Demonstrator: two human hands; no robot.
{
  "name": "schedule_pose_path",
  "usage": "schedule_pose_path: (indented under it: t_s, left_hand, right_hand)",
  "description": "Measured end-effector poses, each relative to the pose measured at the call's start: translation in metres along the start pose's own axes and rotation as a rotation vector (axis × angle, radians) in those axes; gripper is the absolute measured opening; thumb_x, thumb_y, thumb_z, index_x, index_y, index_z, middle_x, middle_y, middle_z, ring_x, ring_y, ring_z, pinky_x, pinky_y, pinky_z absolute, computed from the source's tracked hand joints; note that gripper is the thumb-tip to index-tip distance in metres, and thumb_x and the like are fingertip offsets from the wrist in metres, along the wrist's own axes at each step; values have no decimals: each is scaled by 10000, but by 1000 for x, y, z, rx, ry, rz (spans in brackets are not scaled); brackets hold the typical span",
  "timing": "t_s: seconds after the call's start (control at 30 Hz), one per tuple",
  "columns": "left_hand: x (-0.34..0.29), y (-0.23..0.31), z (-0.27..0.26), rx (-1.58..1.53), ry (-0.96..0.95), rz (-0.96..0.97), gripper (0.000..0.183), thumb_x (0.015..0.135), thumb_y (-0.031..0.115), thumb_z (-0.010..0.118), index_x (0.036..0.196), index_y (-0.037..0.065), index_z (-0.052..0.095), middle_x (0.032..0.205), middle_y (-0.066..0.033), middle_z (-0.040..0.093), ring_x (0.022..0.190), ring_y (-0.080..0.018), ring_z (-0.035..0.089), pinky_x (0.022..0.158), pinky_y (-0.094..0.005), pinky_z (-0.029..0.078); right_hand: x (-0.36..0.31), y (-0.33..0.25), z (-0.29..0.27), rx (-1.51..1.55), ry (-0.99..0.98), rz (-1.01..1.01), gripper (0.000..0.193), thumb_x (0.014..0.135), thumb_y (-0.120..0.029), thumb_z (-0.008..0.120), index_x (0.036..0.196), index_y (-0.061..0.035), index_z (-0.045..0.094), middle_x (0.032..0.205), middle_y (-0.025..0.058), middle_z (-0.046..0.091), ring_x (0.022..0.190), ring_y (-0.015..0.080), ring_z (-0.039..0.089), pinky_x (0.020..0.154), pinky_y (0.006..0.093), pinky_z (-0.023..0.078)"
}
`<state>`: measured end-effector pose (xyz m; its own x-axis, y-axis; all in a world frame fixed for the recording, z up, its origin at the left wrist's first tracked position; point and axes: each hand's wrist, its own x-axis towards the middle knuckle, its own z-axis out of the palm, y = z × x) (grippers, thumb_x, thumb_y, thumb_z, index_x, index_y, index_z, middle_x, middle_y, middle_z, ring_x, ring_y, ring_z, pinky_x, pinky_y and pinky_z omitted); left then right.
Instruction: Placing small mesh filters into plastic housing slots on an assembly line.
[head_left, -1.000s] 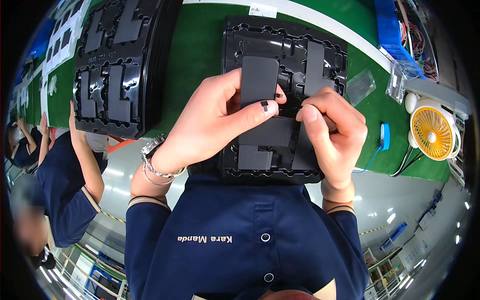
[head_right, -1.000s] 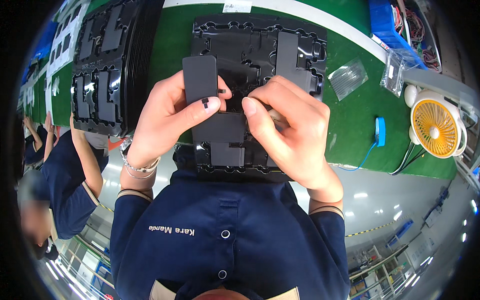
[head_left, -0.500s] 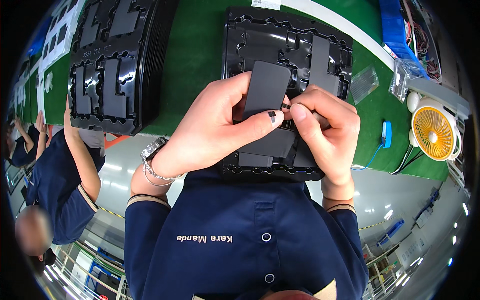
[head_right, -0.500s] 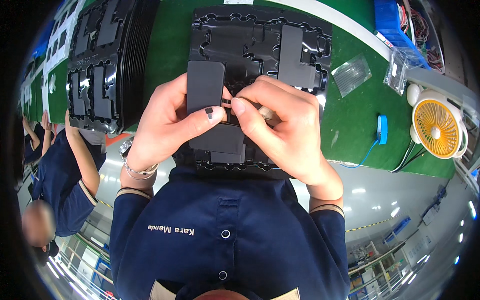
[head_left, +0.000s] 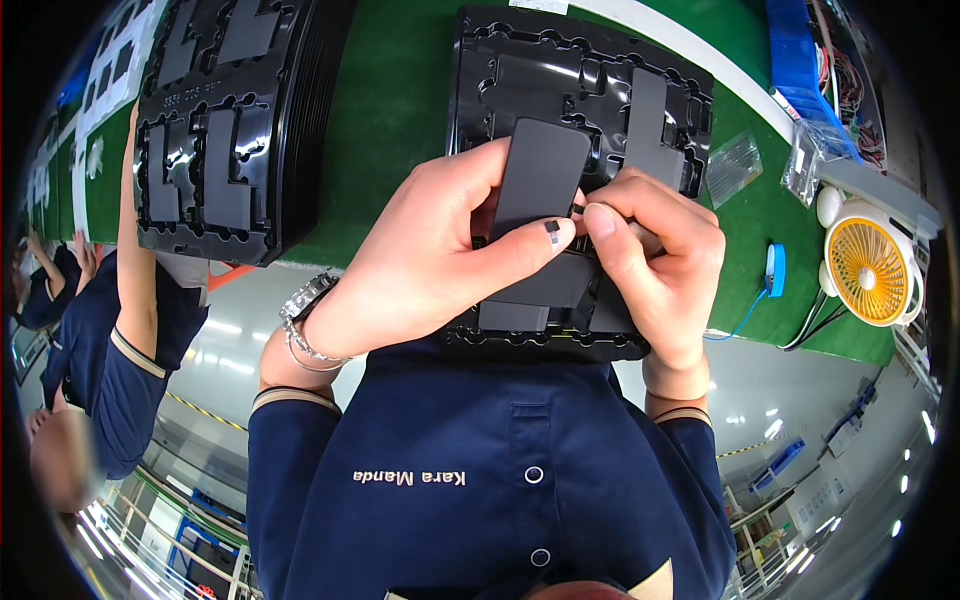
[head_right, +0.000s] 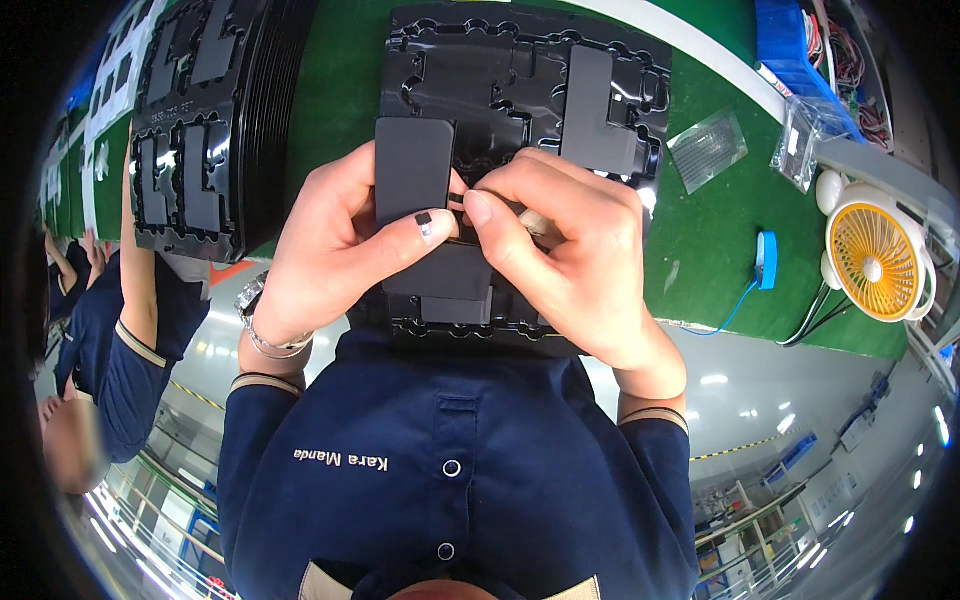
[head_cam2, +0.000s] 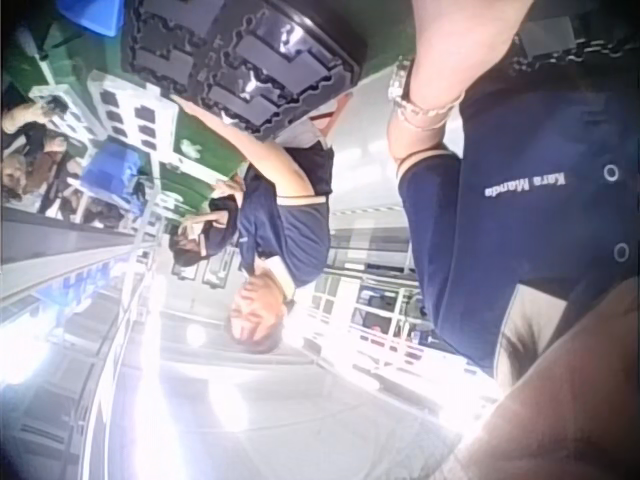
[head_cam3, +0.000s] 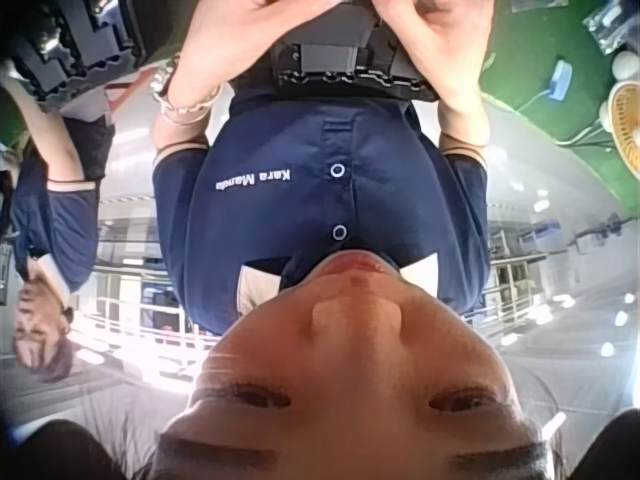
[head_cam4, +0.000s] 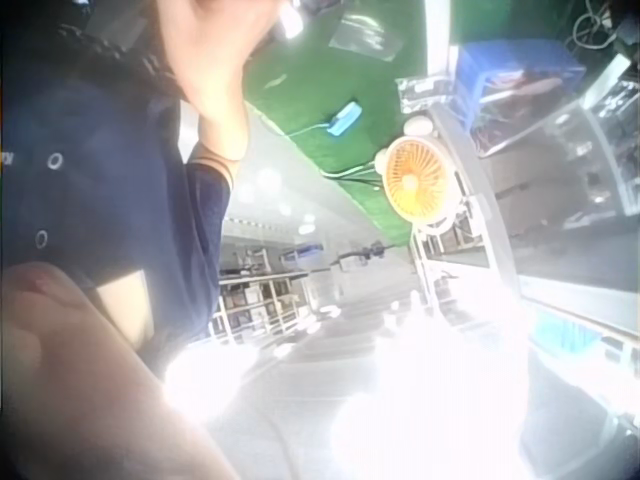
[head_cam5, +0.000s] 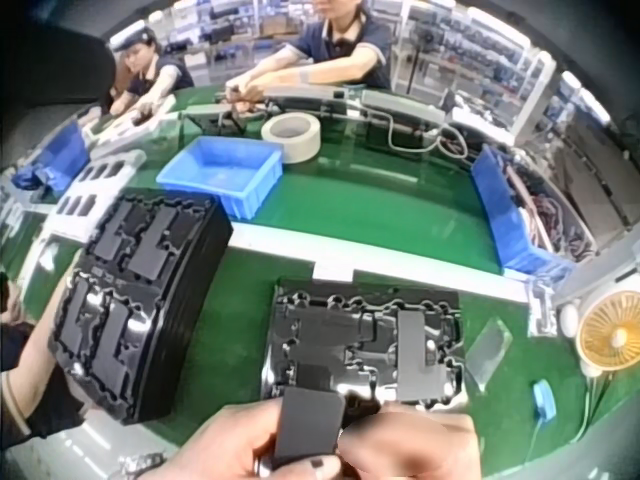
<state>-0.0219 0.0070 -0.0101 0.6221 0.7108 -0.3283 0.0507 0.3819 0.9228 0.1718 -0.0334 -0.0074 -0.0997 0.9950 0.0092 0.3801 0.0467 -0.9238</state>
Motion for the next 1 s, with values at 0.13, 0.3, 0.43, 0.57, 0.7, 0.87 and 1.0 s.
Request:
schedule_pose_path:
  t_s: [0.13, 0.3, 0.43, 0.57, 0.7, 0.87, 1.0]
  left_hand:
    - [-1, 2, 0, 25, 3, -21, 233, 900, 27, 632, 1119, -6, 561, 1016, -36, 641, 938, -84, 613, 840, -248, 501]
    - [-2, 0, 2, -14, 18, -24, 239, 899, 30, 636, 1123, -9, 560, 1023, -43, 636, 939, -92, 618, 841, -255, 506]
    - [-1, -6, 3, 6, 63, 29, 215, 905, 44, 629, 1106, -9, 574, 1000, -45, 636, 907, -93, 616, 820, -254, 506]
    - [9, -10, -6, 92, 59, 84, 176, 937, 113, 592, 1070, -2, 605, 948, -38, 638, 875, -99, 591, 809, -254, 477]
    - [24, -11, -13, 230, 214, 216, 275, 949, 49, 542, 1216, -16, 546, 1134, -59, 613, 1009, -96, 576, 878, -247, 466]
    - [48, -5, -20, 791, 424, 219, 401, 869, 67, 656, 1254, 96, 546, 1067, -64, 595, 947, -153, 592, 848, -271, 476]
    - [61, -19, -29, 1158, 468, 563, 456, 803, 128, 727, 1234, 131, 578, 1120, -74, 575, 1007, -263, 538, 927, -363, 433]
  right_hand:
    - [0, 0, 0, -8, -5, -3, 60, 831, -39, 654, 796, 9, 649, 648, 59, 571, 537, 137, 511, 487, 280, 378]
    - [0, 0, 1, -12, 5, 12, 69, 834, -44, 658, 792, 10, 648, 653, 61, 577, 535, 145, 519, 492, 279, 388]
    - [0, 1, 3, -123, 53, 2, 102, 837, -74, 689, 794, 11, 653, 668, 70, 596, 549, 154, 551, 508, 270, 413]
    - [-1, 9, -2, -118, 155, 75, 149, 841, -115, 717, 798, 14, 656, 688, 63, 616, 575, 127, 572, 526, 258, 431]
    - [-3, 20, -5, 20, 239, -15, 155, 893, -102, 657, 797, 19, 645, 683, 27, 594, 563, 64, 492, 500, 216, 358]
    - [-4, 19, -8, 46, 256, -11, 153, 904, -89, 636, 793, 15, 644, 674, 9, 562, 542, 47, 432, 482, 216, 315]
    - [-4, 20, -8, 51, 244, -7, 143, 902, -79, 633, 793, 14, 643, 670, 14, 563, 539, 56, 443, 482, 219, 322]
